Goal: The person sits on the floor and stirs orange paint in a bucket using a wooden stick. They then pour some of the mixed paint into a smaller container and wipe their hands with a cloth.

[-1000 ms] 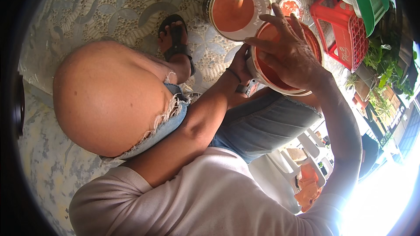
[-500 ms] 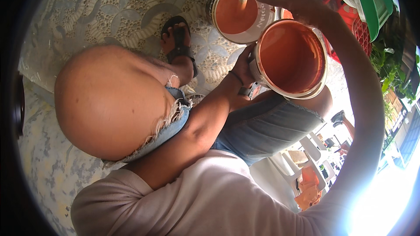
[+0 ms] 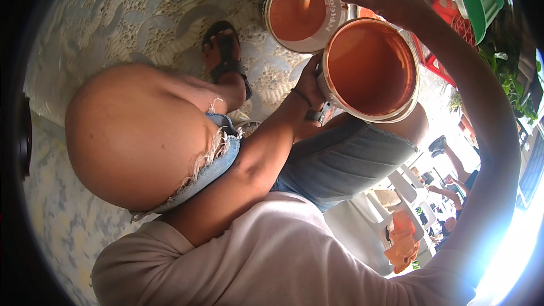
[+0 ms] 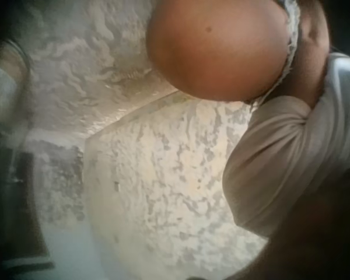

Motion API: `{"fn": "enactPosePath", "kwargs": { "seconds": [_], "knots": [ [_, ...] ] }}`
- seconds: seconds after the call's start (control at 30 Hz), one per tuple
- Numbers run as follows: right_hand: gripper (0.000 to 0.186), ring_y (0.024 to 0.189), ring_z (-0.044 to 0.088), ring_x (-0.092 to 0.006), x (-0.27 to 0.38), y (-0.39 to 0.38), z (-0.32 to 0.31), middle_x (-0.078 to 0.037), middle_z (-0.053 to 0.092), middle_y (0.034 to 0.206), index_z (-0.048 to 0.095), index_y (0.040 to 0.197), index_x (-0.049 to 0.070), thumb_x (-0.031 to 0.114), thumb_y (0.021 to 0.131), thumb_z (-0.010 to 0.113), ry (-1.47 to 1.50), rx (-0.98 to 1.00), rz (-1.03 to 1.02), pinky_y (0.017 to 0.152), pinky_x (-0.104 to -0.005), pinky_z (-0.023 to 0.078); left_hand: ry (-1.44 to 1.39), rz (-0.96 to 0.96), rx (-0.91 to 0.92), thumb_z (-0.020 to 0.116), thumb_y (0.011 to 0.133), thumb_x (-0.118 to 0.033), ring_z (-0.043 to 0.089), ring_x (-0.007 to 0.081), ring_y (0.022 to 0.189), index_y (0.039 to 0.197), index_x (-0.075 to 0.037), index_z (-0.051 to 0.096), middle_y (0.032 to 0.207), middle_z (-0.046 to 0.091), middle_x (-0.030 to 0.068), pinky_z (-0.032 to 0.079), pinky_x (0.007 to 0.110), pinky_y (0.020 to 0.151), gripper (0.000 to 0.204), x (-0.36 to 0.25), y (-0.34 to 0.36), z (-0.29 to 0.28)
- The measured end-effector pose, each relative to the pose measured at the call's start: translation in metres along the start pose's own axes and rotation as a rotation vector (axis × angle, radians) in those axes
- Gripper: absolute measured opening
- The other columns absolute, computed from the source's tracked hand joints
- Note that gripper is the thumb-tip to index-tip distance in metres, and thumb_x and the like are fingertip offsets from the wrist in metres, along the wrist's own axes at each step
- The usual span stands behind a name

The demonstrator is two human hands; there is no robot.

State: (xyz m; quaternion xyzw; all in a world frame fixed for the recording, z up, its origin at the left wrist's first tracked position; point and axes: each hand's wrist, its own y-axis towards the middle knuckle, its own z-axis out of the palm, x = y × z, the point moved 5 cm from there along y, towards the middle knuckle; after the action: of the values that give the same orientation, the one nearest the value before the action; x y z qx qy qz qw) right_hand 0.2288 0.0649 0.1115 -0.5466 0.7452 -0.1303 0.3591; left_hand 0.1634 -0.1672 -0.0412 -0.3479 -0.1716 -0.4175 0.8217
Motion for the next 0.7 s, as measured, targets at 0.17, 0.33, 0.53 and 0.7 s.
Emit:
{"fn": "enactPosePath", "kwargs": {
  "seconds": [0.17, 0.33, 0.53, 0.7],
  "knots": [
    [0.065, 0.135, 0.05, -0.025, 0.001, -0.002, 0.001, -0.007, 0.058, 0.134, 0.041, 0.155, 0.041, 0.02, 0.096, 0.057, -0.019, -0.038, -0.008, 0.128, -0.0618, 0.013, -0.027, -0.011, 0.063, 0.066, 0.095, -0.053, 0.065, 0.0327, 0.122, 0.142, -0.008, 0.055, 0.137, 0.065, 0.0152, 0.053, 0.052, 0.106, 0.065, 0.003, 0.001, 0.005],
    [0.051, 0.135, 0.053, -0.0275, -0.021, -0.021, 0.003, -0.009, 0.055, 0.144, 0.05, 0.15, 0.032, 0.024, 0.101, 0.054, -0.09, 0.142, 0.158, 0.125, -0.0596, 0.022, -0.037, 0.012, 0.079, 0.065, 0.096, -0.053, 0.065, 0.0328, 0.122, 0.142, -0.008, 0.055, 0.136, 0.065, 0.0149, 0.053, 0.052, 0.106, 0.065, 0.002, 0.006, 0.003],
    [0.057, 0.108, 0.068, -0.0363, -0.012, -0.11, -0.001, -0.021, 0.069, 0.12, 0.042, 0.156, 0.012, 0.039, 0.107, 0.051, 0.927, 0.311, 0.872, 0.087, -0.048, 0.056, -0.047, 0.021, 0.041, 0.066, 0.095, -0.052, 0.065, 0.0331, 0.122, 0.141, -0.008, 0.056, 0.136, 0.065, 0.015, 0.053, 0.051, 0.106, 0.064, -0.001, 0.005, -0.001],
    [0.065, 0.08, 0.06, -0.0106, 0.064, -0.165, -0.048, -0.005, 0.067, 0.083, 0.045, 0.153, 0.002, 0.033, 0.1, 0.066, 1.608, 0.255, 1.235, 0.082, -0.0278, 0.047, -0.024, -0.002, 0.055, 0.065, 0.096, -0.051, 0.064, 0.033, 0.123, 0.141, -0.009, 0.057, 0.138, 0.064, 0.0138, 0.052, 0.051, 0.106, 0.061, -0.002, 0.005, -0.002]
  ]
}}
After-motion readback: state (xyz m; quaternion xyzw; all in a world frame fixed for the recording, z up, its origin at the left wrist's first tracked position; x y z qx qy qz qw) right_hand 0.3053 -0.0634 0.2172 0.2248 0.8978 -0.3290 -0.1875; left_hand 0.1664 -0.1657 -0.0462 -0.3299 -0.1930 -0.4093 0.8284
